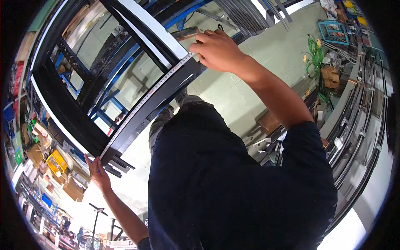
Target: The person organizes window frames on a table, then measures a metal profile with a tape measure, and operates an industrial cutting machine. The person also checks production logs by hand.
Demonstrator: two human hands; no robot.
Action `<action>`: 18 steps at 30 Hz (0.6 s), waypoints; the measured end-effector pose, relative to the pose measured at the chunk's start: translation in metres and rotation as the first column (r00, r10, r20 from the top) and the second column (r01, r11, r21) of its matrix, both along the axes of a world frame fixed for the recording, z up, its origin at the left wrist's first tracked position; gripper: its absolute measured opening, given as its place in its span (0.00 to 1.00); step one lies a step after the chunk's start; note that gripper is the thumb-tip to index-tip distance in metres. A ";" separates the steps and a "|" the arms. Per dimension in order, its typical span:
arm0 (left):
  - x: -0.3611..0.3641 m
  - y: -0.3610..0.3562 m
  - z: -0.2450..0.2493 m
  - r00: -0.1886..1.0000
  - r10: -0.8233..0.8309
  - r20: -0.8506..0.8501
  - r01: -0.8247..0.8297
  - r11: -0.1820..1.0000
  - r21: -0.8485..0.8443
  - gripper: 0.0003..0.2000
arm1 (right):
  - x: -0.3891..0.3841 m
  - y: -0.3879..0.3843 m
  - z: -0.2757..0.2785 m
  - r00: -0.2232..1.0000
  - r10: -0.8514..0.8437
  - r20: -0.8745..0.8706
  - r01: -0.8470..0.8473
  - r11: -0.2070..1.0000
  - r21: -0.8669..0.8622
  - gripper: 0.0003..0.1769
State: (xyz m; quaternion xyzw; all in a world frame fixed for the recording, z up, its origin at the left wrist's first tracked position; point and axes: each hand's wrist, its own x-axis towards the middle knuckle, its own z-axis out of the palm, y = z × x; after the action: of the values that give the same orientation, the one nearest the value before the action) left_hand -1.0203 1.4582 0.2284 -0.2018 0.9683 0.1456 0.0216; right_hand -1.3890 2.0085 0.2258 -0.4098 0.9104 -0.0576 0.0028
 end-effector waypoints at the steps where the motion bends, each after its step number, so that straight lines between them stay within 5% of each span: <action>1: 0.000 0.000 -0.001 1.000 -0.013 -0.014 0.013 1.000 -0.007 0.10 | 0.000 0.000 -0.001 1.000 0.010 -0.014 -0.010 1.000 0.005 0.12; 15: 0.005 -0.004 -0.019 0.997 0.033 -0.067 -0.036 0.999 -0.037 0.08 | -0.001 0.000 0.004 1.000 -0.021 -0.022 0.020 0.999 -0.048 0.09; 18: 0.007 -0.008 -0.019 0.992 -0.090 -0.090 0.080 0.991 -0.104 0.09 | 0.005 -0.003 -0.005 0.999 -0.039 -0.035 0.035 0.994 -0.108 0.07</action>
State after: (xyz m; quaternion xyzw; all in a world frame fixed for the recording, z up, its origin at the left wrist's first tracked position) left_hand -1.0132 1.4501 0.2098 -0.1541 0.9820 0.1052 -0.0280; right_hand -1.3836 2.0055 0.2213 -0.3934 0.9133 -0.0987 -0.0374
